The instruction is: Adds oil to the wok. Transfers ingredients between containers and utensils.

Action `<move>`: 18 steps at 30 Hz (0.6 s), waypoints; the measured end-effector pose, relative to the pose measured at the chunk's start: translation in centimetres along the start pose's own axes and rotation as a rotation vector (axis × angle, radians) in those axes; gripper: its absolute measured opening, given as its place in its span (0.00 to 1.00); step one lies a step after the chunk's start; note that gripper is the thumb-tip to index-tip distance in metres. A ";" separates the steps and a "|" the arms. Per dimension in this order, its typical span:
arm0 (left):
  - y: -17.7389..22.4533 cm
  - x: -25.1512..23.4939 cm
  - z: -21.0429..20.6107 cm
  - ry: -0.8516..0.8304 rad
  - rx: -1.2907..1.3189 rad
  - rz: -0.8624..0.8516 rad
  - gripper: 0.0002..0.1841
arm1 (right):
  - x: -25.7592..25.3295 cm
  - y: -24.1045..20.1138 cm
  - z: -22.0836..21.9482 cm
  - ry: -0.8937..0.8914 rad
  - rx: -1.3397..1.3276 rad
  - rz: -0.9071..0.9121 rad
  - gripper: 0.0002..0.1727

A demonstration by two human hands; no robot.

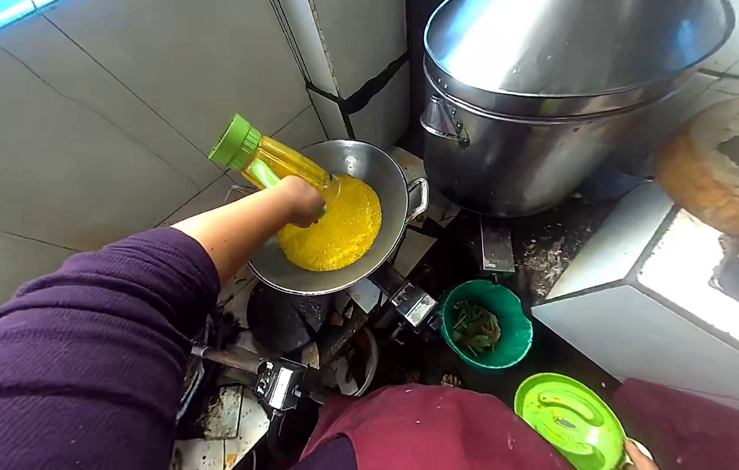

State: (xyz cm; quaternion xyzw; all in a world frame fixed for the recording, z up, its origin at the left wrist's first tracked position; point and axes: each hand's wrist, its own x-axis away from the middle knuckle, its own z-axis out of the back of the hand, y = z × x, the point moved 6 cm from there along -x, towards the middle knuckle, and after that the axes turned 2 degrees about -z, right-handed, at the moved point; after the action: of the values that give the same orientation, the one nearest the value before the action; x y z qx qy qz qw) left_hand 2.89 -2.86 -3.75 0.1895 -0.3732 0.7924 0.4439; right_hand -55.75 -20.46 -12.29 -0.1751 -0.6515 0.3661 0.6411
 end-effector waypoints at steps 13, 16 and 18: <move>-0.4 0.5 -3.4 0.204 0.325 0.087 0.17 | -6.9 -5.1 4.2 0.035 -0.228 0.084 0.21; -0.4 2.2 -2.1 0.271 0.454 0.187 0.18 | -7.1 -7.2 4.9 -0.004 -0.355 0.099 0.15; -0.5 4.2 0.5 0.288 0.607 0.274 0.20 | -7.1 -8.7 5.1 -0.036 -0.442 0.109 0.13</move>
State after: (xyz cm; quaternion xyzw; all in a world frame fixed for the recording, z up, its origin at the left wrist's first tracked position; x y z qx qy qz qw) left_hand 1.02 -0.70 -0.55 0.1472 -0.0764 0.9378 0.3049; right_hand -57.69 -32.55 -10.78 -0.3394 -0.7167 0.2518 0.5547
